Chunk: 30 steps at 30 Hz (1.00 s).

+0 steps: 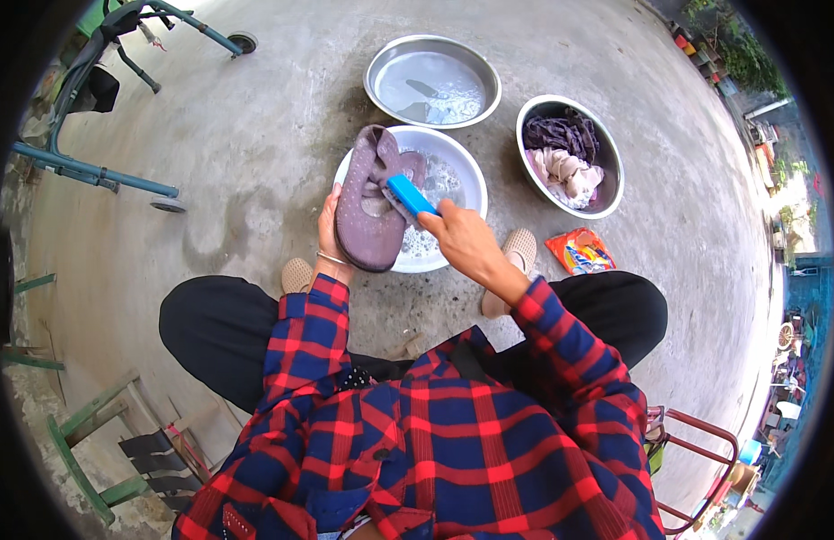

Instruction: The person scrubs a purple shoe with a blue brush, focusing on the upper and sole. They rinse the shoe in a white basin of soapy water and inspect the sole before placing it into a metal bowl.

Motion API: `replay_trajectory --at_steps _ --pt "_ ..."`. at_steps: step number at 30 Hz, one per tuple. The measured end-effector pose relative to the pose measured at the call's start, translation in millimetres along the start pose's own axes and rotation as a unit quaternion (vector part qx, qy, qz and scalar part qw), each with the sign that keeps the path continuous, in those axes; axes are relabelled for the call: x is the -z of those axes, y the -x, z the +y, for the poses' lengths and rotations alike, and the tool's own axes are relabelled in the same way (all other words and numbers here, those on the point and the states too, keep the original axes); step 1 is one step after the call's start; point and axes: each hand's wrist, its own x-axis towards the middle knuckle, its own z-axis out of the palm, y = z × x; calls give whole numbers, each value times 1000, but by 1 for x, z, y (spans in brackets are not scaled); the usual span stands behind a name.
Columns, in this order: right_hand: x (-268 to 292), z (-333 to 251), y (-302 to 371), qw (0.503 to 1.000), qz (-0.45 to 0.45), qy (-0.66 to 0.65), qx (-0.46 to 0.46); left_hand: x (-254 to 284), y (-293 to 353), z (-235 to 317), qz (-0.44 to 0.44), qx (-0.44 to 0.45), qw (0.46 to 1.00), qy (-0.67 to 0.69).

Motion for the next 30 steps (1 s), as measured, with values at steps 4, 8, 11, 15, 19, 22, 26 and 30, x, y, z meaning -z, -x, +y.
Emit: replay_trajectory --at_steps 4,8,11,15,19,22,26,30 --pt "21 -19 24 1000 -4 -27 -10 18 -8 1 30 -52 998 -10" --pt "11 -27 20 997 -46 60 33 -1 -6 1 44 -73 996 -24" --pt "6 -30 -3 985 -9 169 36 -20 -3 -4 -11 -11 1000 -22" --pt "-8 -38 -34 984 89 156 3 -22 -1 -12 74 -69 994 -42" --pt "-26 -49 -17 986 -33 104 128 -1 -3 3 53 -76 996 -2" --pt "-25 -38 -5 993 -59 95 37 -7 3 10 41 -80 996 -22" --pt "-10 -47 -17 991 13 130 -12 -12 1 0 56 -88 993 -53" --pt "-14 -50 -46 979 155 131 8 -21 0 -13 55 -77 993 -68"
